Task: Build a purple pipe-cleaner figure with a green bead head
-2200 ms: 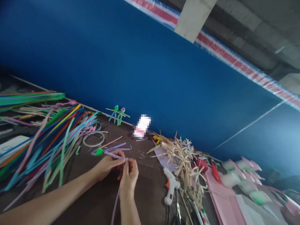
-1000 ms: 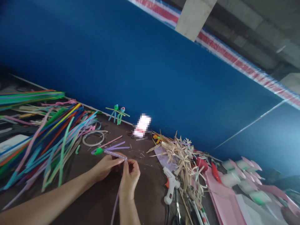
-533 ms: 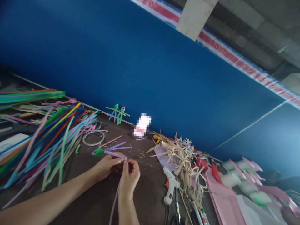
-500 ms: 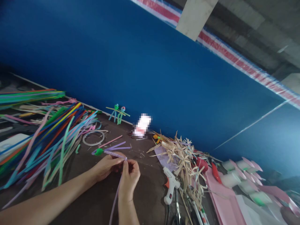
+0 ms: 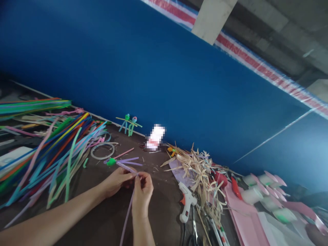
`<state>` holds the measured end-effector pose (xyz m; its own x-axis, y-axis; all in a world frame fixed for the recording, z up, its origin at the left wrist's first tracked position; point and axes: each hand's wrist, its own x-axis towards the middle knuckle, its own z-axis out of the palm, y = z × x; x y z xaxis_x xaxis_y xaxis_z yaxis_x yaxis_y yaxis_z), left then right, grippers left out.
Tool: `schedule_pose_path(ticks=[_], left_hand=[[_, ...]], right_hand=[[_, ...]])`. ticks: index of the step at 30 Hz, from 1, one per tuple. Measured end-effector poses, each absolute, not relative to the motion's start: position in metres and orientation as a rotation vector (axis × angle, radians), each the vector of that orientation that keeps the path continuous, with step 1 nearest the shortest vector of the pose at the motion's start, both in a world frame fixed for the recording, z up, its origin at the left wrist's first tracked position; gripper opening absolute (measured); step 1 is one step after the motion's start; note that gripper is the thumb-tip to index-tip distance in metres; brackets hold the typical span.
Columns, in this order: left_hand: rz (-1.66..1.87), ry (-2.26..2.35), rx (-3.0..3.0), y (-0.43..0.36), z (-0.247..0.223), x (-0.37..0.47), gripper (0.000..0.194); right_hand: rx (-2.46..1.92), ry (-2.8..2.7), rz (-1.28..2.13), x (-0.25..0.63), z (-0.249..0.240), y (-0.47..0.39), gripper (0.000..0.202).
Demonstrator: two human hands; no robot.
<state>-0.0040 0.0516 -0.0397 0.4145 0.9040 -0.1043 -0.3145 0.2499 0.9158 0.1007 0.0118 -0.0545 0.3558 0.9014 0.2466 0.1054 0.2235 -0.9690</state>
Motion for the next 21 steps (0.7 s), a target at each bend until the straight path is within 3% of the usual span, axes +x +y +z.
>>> schedule_pose_path(ticks=[21], left_hand=[[0.899, 0.813, 1.047, 0.05, -0.033, -0.005, 0.018]], right_hand=[[-1.275, -1.082, 0.79, 0.106, -0.042, 0.011, 0.015]])
